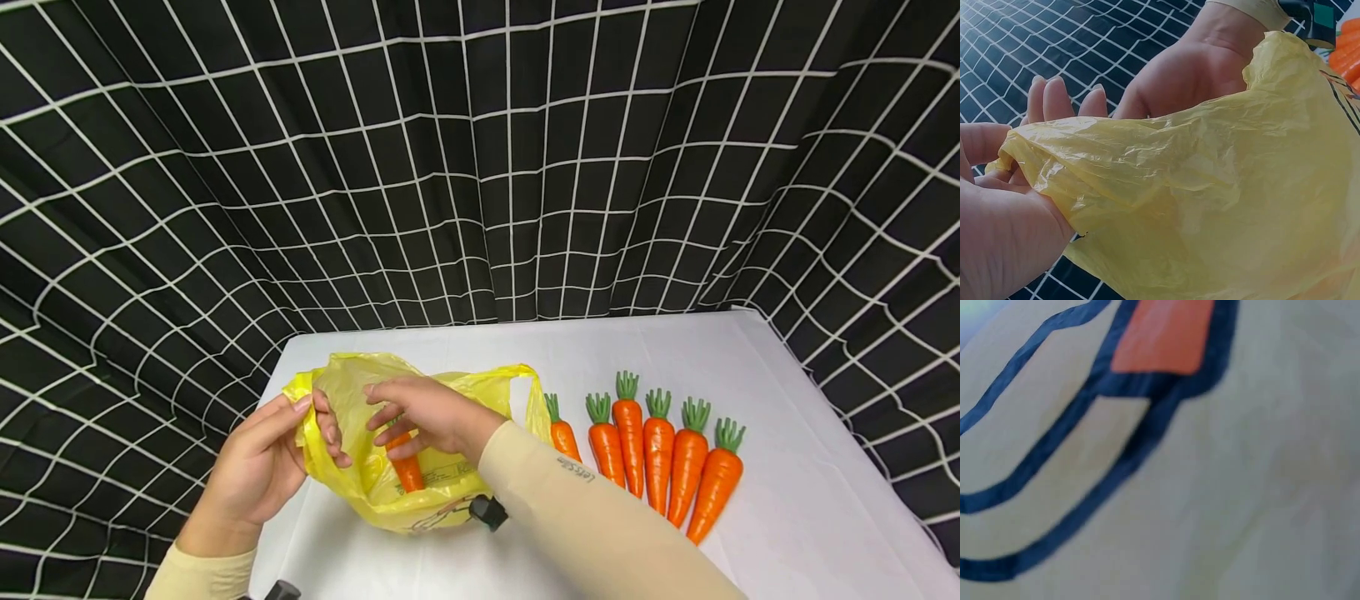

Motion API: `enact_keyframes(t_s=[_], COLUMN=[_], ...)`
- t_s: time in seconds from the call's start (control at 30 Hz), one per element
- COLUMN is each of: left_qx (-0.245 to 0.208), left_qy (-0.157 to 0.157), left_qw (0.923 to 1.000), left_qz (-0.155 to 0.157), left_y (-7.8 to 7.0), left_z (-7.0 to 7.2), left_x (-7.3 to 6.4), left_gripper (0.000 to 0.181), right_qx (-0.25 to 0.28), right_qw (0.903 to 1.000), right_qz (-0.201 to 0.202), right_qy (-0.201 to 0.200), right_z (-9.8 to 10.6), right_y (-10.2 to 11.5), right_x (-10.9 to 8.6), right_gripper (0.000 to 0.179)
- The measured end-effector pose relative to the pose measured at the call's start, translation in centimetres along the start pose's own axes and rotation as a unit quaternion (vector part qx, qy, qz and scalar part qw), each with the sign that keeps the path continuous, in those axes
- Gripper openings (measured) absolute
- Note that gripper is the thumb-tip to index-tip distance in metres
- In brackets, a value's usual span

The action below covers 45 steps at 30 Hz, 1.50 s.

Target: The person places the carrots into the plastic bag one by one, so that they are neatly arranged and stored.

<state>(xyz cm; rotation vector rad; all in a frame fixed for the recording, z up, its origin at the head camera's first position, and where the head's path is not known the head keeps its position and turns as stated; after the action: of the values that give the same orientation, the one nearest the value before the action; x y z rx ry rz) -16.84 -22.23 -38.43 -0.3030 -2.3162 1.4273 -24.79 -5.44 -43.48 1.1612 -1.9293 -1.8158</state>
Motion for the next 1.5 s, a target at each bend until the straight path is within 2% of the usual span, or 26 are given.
enact_keyframes(t_s=[0.37,0.67,0.93,1.23,1.5], left_qx=[0.0,0.003,-0.016,-0.016,-0.014], left_qy=[-0.003,-0.006,0.009,0.002,-0.007], left_qw=[1.0,1.0,0.9998,0.9999,0.9999], left_qz=[-0.003,-0.004,-0.006,-0.002,0.003], left_y=[-0.1,0.0,0.0,0.0,0.1], left_z=[0.0,0.1,0.1,0.1,0.2], left_x=[0.0,-0.1,0.0,0.0,-0.1], left_gripper=[0.03,0.029,0.03,0.03,0.029], right_qx=[0.028,0.045,0.046,0.061,0.07], right_qw=[0.9994,0.9983,0.9973,0.9948,0.9935], right_qz=[0.021,0.034,0.049,0.077,0.089], right_qy=[0.008,0.018,0.028,0.028,0.01], right_z=[0.2,0.4,0.7,1.9,3.7], right_y=[1.2,2.4,3.5,4.9,5.3], right_x=[-1.1,-2.3,-3.4,-5.5,-7.0], right_gripper=[0.071,0.072,0.07,0.061,0.063])
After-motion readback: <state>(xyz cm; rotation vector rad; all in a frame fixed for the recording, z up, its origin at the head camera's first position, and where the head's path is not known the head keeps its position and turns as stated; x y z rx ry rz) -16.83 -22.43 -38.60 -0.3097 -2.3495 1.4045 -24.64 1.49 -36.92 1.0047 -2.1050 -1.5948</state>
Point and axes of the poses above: each hand's wrist, its own x-axis towards the middle knuckle, its own z-axis out of the back of the hand, y = z × x, the point moved 5 cm from there along x, towards the middle knuckle, and after that the axes turned 1 degree about y, right-handed, at the moved point
